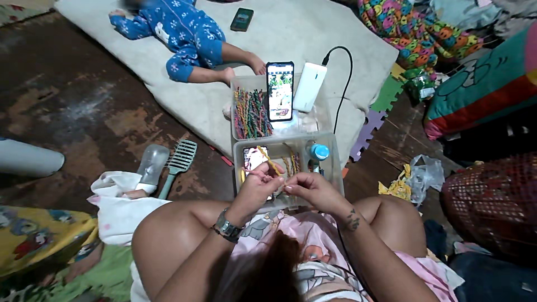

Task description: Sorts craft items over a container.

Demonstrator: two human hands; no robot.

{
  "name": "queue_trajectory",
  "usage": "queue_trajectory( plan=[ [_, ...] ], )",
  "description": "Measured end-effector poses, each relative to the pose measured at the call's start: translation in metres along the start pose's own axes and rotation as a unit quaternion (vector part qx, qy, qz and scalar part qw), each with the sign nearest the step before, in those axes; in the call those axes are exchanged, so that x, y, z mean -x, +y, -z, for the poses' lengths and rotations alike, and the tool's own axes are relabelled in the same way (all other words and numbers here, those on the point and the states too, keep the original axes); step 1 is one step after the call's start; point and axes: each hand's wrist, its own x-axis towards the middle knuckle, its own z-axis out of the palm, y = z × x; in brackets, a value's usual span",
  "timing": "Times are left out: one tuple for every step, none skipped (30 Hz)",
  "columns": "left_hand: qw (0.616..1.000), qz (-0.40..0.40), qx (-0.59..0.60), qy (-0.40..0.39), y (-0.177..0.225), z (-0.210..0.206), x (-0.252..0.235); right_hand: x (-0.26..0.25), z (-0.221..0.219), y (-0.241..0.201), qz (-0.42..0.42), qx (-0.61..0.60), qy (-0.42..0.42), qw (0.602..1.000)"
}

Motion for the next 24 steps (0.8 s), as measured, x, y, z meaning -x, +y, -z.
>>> queue_trajectory(
  plan=[
    [1.0,0.0,0.008,-0.003,-0.001,0.0,0.0,0.0,-0.001,0.0,0.0,0.002,0.008,1.0],
    [1.0,0.001,0.015,-0.005,-0.002,-0.001,0.0,-0.001,-0.002,0.0,0.001,0.005,0.017,1.0],
    [1.0,0.003,0.02,-0.008,-0.002,-0.003,0.0,-0.001,-0.004,0.001,0.001,0.007,0.026,1.0],
    [1.0,0.004,0.024,-0.011,-0.002,-0.004,0.0,-0.001,-0.005,0.001,0.001,0.01,0.035,0.999],
    [1.0,0.004,0.028,-0.014,-0.002,-0.005,0.0,-0.002,-0.006,0.001,-0.001,0.011,0.044,0.999],
    [0.999,0.002,0.032,-0.016,-0.003,-0.006,0.001,-0.002,-0.007,0.001,-0.003,0.009,0.052,0.999],
    [0.999,0.001,0.033,-0.017,-0.004,-0.006,0.001,-0.003,-0.007,0.002,-0.004,0.007,0.057,0.998],
    [0.999,0.001,0.031,-0.015,-0.004,-0.005,0.001,-0.003,-0.008,0.002,-0.002,0.007,0.057,0.998],
    [1.0,0.002,0.026,-0.014,-0.003,-0.004,0.001,-0.003,-0.007,0.003,0.001,0.01,0.052,0.999],
    [1.0,0.003,0.021,-0.01,-0.002,-0.003,0.001,-0.002,-0.005,0.002,0.004,0.014,0.038,0.999],
    [1.0,0.002,0.019,-0.008,0.0,-0.003,0.001,-0.001,-0.003,0.0,0.003,0.018,0.017,1.0],
    [1.0,-0.001,0.017,-0.006,0.001,-0.001,0.0,0.0,0.0,-0.001,-0.001,0.024,-0.007,1.0],
    [1.0,-0.005,0.016,-0.006,0.0,0.0,0.0,0.0,0.003,-0.003,-0.007,0.029,-0.027,0.999],
    [1.0,-0.008,0.014,-0.008,0.0,0.001,0.0,0.001,0.005,-0.004,-0.011,0.028,-0.038,0.999],
    [1.0,-0.009,0.016,-0.01,-0.001,0.002,0.0,0.001,0.005,-0.004,-0.011,0.021,-0.04,0.999],
    [1.0,-0.009,0.021,-0.012,-0.001,0.001,-0.001,0.0,0.005,-0.002,-0.007,0.006,-0.035,0.999],
    [0.999,-0.008,0.028,-0.014,-0.002,0.001,-0.001,0.0,0.005,0.0,-0.004,-0.013,-0.027,1.0],
    [0.999,-0.006,0.033,-0.015,-0.002,0.001,-0.001,-0.001,0.004,0.002,-0.001,-0.03,-0.021,0.999],
    [0.999,-0.004,0.037,-0.014,-0.002,0.0,-0.001,-0.002,0.004,0.004,-0.001,-0.043,-0.015,0.999],
    [0.999,-0.002,0.041,-0.014,-0.003,0.0,-0.001,-0.002,0.003,0.005,-0.004,-0.053,-0.009,0.999],
    [0.999,0.002,0.041,-0.014,-0.004,-0.001,-0.001,-0.002,0.002,0.004,-0.005,-0.062,-0.003,0.998],
    [0.999,0.006,0.041,-0.015,-0.005,-0.001,-0.001,-0.003,0.002,0.004,-0.006,-0.069,0.0,0.998],
    [0.999,0.008,0.046,-0.017,-0.006,-0.002,-0.001,-0.003,0.001,0.004,-0.006,-0.071,0.003,0.997],
    [0.998,0.009,0.052,-0.019,-0.007,-0.003,-0.001,-0.003,0.0,0.004,-0.005,-0.068,0.005,0.998]
  ],
)
